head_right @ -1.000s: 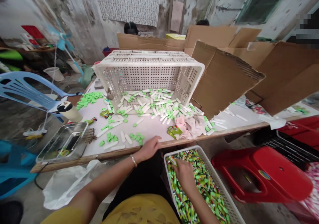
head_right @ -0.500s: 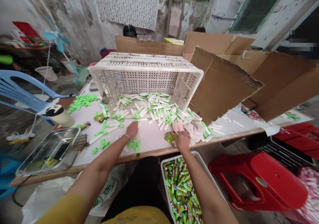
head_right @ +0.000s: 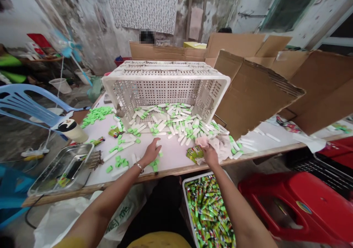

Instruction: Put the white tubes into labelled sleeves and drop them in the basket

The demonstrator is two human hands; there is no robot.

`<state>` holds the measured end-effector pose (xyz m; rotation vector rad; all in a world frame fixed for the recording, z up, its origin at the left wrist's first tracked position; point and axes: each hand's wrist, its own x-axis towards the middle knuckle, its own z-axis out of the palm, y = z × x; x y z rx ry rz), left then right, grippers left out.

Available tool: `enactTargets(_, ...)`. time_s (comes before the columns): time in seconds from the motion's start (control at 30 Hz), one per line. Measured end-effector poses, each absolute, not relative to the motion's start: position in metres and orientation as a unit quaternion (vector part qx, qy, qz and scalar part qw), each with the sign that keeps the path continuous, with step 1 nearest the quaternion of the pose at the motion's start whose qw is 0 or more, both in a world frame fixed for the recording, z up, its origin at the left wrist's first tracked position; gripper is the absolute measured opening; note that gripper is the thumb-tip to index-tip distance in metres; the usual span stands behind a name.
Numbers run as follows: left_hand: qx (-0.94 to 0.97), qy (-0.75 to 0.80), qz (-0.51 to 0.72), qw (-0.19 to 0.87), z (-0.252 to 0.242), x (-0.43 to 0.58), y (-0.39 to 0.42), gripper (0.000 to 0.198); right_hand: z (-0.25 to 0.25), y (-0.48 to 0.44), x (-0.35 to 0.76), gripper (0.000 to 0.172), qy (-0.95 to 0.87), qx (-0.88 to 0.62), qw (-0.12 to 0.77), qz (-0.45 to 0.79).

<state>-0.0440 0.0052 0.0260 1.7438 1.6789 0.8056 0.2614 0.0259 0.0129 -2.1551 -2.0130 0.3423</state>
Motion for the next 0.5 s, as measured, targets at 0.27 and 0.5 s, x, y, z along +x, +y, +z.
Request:
enactTargets(0.27,0.599,0.575,0.397,0.391,0.035,-0.005,-0.018,0.023,0.022,0.008,0.257,0.037,-0.663,-0.708,0.239,0.046)
enactTargets(0.5,0.522,0.455,0.537,0.482,0.079,0.011,-0.038,0.024,0.034,-0.055,0.221,0.031,-0.707,-0.527,0.408,0.236)
